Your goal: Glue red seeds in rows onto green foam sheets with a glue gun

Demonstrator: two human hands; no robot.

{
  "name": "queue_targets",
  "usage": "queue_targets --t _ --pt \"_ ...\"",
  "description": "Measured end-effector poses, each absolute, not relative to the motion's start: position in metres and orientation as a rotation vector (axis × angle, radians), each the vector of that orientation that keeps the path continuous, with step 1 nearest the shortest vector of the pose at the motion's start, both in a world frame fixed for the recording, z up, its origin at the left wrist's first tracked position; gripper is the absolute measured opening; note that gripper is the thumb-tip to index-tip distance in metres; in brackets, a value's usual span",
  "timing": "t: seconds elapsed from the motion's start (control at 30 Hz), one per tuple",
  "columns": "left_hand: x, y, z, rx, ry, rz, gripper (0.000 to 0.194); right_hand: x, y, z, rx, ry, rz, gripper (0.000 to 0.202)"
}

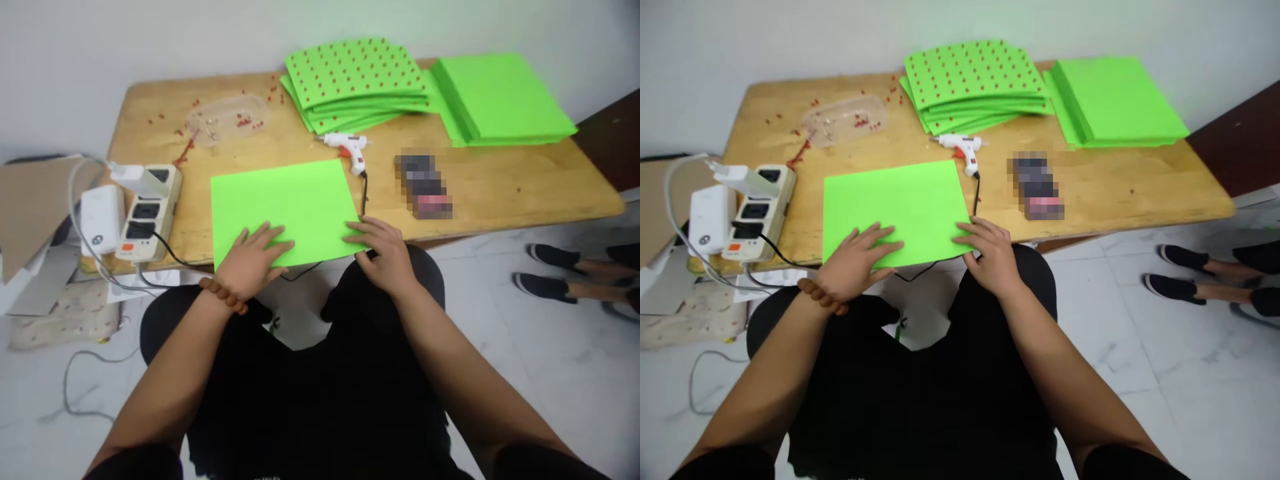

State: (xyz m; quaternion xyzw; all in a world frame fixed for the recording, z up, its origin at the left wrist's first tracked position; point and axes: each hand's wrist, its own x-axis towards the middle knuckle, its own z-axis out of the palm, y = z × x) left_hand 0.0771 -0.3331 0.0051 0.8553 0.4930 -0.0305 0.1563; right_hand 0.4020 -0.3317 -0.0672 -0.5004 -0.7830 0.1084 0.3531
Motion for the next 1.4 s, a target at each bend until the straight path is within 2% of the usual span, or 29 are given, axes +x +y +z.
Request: queue_targets --t 0.13,0.27,0.4,0.47,0.7,0.83,1.0,1.17,1.4 --pt "0.076 -0.332 0.002 2.451 1.396 -0.016 0.058 0.406 -0.335 -0.063 -1.298 -2.019 0.272 0.034" --pt "0.075 -0.334 -0.006 2.468 1.389 0.137 0.049 0.406 -0.340 -0.055 -1.305 -2.060 0.352 0.029" --pt "0.077 -0.337 -0.008 2.469 1.438 0.176 0.049 0.406 -0.343 -0.048 -1.290 -2.018 0.468 0.053" --pt "0.078 -0.338 -0.007 2.468 1.457 0.181 0.047 0.407 -0.343 -0.046 -1.250 -1.959 0.500 0.059" --pt "0.076 -0.341 -0.008 2.495 1.456 0.241 0.034 0.410 -0.342 -0.051 -1.336 -1.568 0.546 0.026" --pt "0.073 -0.343 -0.010 2.474 1.438 0.292 0.030 0.409 -0.338 -0.053 -1.291 -1.371 0.580 0.014" --pt "0.073 -0.343 -0.008 2.444 1.470 0.289 0.027 0.408 -0.336 -0.051 -1.316 -1.324 0.610 0.007" --pt "0.075 -0.342 -0.008 2.486 1.477 0.258 0.022 0.408 -0.334 -0.055 -1.391 -1.377 0.568 0.011" --pt "0.080 -0.341 -0.003 2.544 1.500 0.086 0.035 0.409 -0.329 -0.058 -1.485 -1.485 0.436 0.013"
